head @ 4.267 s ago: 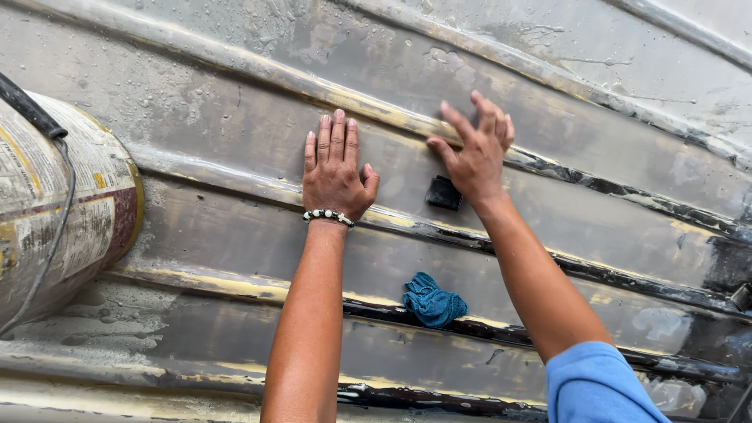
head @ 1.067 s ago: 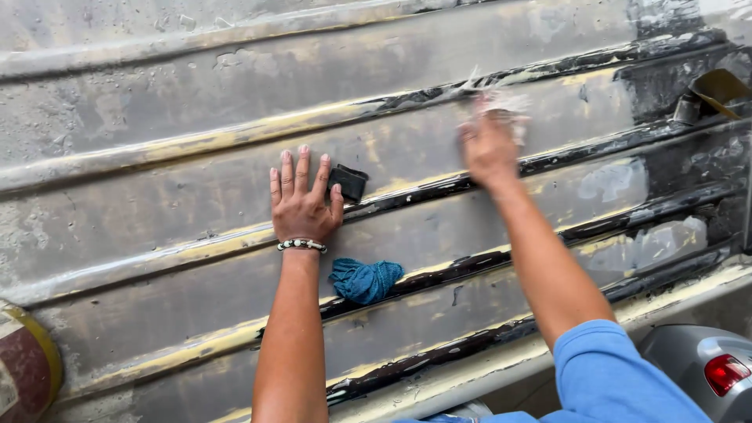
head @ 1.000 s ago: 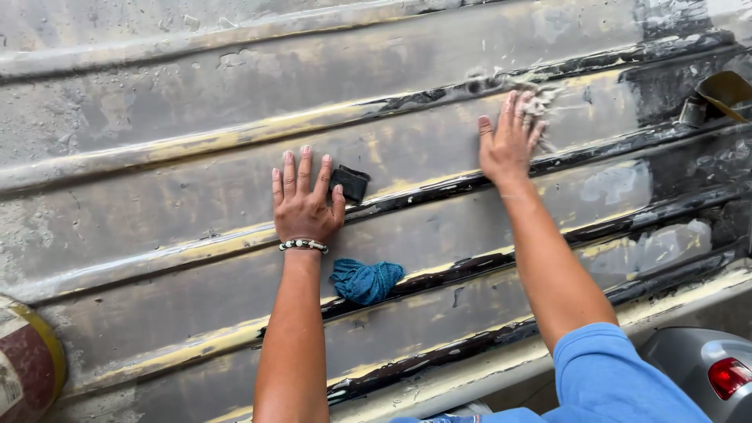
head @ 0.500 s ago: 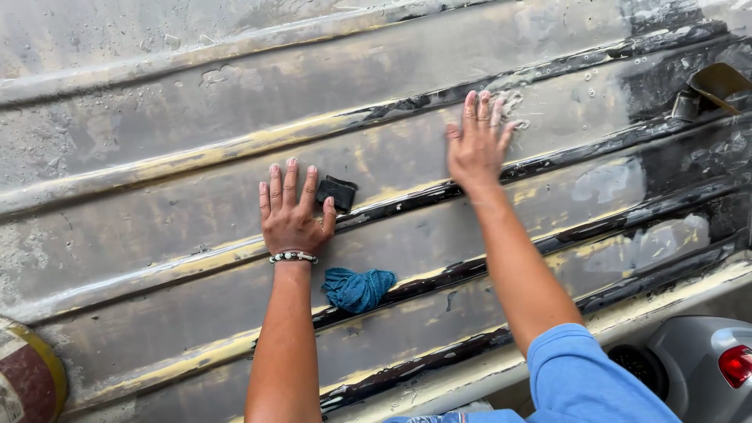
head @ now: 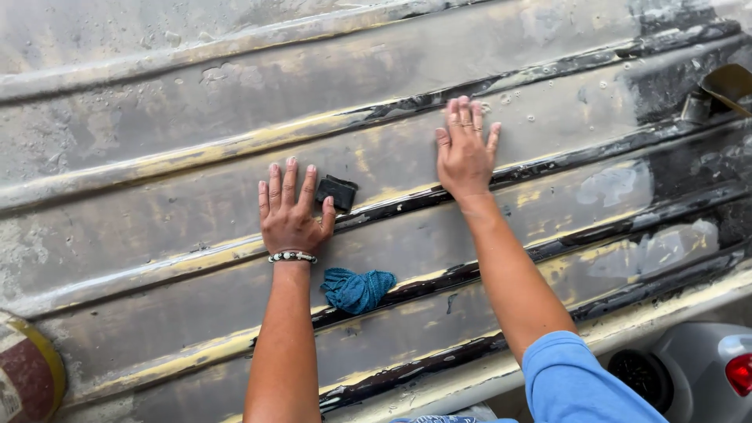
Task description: The person scrubs a corrugated metal surface using a black sponge and a blue cloth. They repeatedly dip the cloth into a bucket of water and wipe the surface to remove dirt and residue.
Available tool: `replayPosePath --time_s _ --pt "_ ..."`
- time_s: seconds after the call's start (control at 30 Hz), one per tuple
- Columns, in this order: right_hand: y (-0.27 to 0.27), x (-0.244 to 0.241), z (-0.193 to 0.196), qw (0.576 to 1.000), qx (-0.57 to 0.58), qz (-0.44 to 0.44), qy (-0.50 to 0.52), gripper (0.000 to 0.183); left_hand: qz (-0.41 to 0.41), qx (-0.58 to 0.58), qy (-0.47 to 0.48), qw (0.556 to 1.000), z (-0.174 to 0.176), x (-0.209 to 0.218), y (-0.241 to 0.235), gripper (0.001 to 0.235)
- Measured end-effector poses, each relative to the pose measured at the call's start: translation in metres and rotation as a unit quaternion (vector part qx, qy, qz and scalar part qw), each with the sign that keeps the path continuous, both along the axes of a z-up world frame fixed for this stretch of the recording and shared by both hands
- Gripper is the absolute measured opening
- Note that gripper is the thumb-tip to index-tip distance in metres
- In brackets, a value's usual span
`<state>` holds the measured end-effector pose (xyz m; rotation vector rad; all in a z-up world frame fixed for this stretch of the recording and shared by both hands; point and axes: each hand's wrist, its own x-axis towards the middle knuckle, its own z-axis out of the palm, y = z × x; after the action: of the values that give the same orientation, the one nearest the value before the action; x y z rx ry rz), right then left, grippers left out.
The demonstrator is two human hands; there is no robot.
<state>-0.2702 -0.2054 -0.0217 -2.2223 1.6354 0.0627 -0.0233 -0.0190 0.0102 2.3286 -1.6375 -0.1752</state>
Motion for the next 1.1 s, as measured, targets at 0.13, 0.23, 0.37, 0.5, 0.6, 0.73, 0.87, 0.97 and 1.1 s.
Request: replayPosePath --time_s 0.13,0.23,0.37,0.5,0.6,0.73,0.87,0.97,1.1 --pt "0.024 0.035 -0.024 0.996 -0.076 0.011 -0.040 0.069 -0.004 -0.012 0.005 1.000 -0.004 -0.001 0.001 0.055" --pt "0.045 0.071 -0.012 0.993 -0.039 0.096 -0.062 0.066 -0.007 -0.005 -0.001 1.000 -0.003 0.000 0.001 0.055" --pt "0.035 0.049 -0.003 0.992 0.010 0.117 -0.050 0.061 -0.002 0.001 0.006 1.000 -0.005 -0.002 0.002 0.055" --pt "-0.005 -0.007 0.002 0.995 0.005 0.098 -0.026 0.058 0.001 -0.002 0.003 1.000 -0.006 0.000 0.003 0.055" --pt "-0.030 -0.045 0.003 0.999 0.001 0.043 -0.008 0.056 -0.003 0.000 0.005 1.000 -0.007 -0.001 0.003 0.055" --pt "-0.042 -0.062 -0.011 0.997 -0.022 -0.075 -0.007 0.058 0.001 -0.002 0.000 1.000 -0.007 -0.001 0.002 0.055" --pt "-0.008 -0.011 -0.030 0.995 -0.089 -0.050 -0.011 0.069 -0.004 -0.011 0.003 1.000 -0.008 -0.002 0.003 0.055" --pt "0.029 0.035 -0.011 0.994 -0.051 0.093 -0.040 0.066 -0.006 -0.003 -0.005 1.000 -0.005 -0.002 0.001 0.056" --pt "0.064 0.065 0.004 0.990 -0.013 0.120 -0.076 0.065 -0.004 -0.003 -0.003 1.000 -0.007 -0.003 0.005 0.056"
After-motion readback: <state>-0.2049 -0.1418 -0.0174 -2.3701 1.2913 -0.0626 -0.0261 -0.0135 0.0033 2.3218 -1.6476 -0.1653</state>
